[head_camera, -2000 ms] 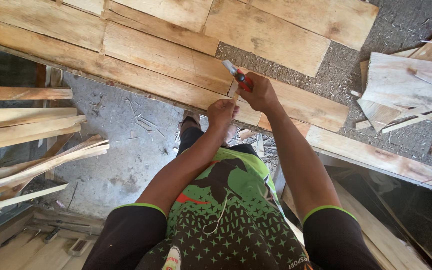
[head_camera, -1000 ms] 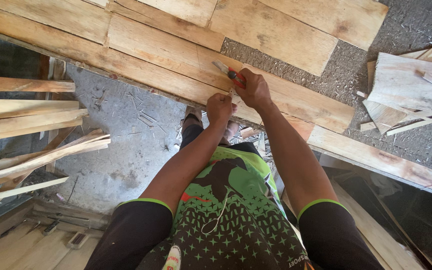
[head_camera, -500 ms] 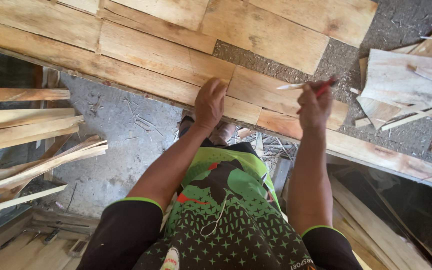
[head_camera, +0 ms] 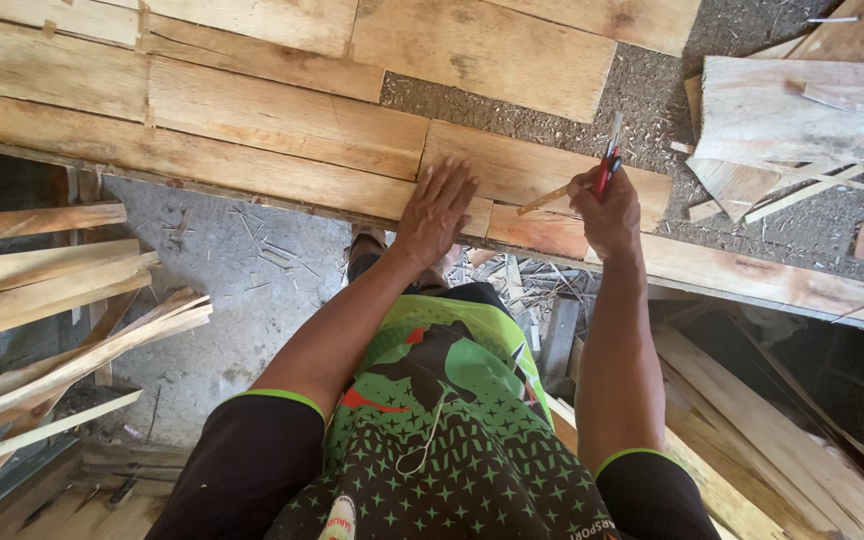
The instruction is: The person arranges wooden planks on a workbench and secures them using small wooden pegs and a utility knife. They repeatedly cut pegs from a roll, insert them into the wood, and trim the excess. The person also moves and aligns additional planks to continue the assembly process.
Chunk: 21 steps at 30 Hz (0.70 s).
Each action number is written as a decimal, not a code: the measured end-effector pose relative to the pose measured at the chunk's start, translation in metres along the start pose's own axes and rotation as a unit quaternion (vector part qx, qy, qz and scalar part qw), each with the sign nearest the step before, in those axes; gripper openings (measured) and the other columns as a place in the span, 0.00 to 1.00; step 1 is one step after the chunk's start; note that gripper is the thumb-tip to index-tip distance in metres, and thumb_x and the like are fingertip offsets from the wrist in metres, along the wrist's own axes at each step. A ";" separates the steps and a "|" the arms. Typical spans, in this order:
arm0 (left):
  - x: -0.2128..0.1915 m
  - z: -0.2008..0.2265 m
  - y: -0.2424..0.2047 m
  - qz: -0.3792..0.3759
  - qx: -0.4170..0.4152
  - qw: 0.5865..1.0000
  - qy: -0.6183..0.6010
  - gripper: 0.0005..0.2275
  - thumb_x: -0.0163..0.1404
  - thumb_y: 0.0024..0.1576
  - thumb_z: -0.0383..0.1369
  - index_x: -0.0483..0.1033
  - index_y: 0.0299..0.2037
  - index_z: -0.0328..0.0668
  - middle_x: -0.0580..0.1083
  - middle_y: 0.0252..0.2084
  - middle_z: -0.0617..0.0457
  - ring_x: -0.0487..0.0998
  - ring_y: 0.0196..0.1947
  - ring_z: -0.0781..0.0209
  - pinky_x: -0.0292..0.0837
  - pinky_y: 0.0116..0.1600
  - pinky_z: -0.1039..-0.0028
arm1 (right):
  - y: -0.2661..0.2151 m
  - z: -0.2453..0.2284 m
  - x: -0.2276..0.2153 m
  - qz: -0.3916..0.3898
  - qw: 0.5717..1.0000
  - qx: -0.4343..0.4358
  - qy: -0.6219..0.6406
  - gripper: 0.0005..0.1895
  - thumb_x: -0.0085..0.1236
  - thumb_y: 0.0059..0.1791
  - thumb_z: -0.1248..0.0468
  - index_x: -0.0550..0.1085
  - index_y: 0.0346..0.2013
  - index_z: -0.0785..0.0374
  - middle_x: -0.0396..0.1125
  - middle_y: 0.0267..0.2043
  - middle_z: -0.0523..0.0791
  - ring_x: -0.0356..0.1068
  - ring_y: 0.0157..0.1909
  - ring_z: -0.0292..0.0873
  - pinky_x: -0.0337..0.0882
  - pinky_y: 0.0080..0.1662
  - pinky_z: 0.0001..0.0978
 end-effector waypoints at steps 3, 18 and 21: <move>0.001 -0.001 -0.001 0.004 0.002 1.000 0.017 0.30 0.51 0.62 0.41 0.57 0.74 0.44 0.49 0.79 0.45 0.43 0.79 0.45 0.35 0.79 0.52 | -0.001 0.006 -0.009 0.006 1.000 0.000 0.023 0.10 0.62 0.51 0.72 0.70 0.44 0.62 0.73 0.39 0.44 0.70 0.35 0.35 0.71 0.39 0.27; -0.010 -0.002 0.002 -0.029 -0.009 0.999 0.019 0.31 0.52 0.60 0.45 0.59 0.73 0.48 0.48 0.79 0.47 0.42 0.79 0.48 0.34 0.78 0.52 | -0.006 -0.021 -0.051 0.051 0.997 -0.014 -0.055 0.09 0.61 0.51 0.72 0.72 0.42 0.59 0.73 0.39 0.43 0.72 0.37 0.34 0.75 0.41 0.26; -0.012 -0.002 -0.003 0.015 -0.008 1.000 0.018 0.30 0.51 0.61 0.44 0.60 0.73 0.48 0.49 0.79 0.45 0.44 0.79 0.46 0.38 0.79 0.52 | -0.008 -0.024 -0.031 -0.004 0.991 0.006 -0.137 0.08 0.64 0.51 0.69 0.73 0.43 0.60 0.69 0.35 0.41 0.65 0.33 0.32 0.69 0.36 0.25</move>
Point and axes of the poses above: each hand's wrist, its own y-axis towards the middle knuckle, its own x-axis out of the palm, z = x × y, the point moved 5 cm from there along y, towards the middle knuckle
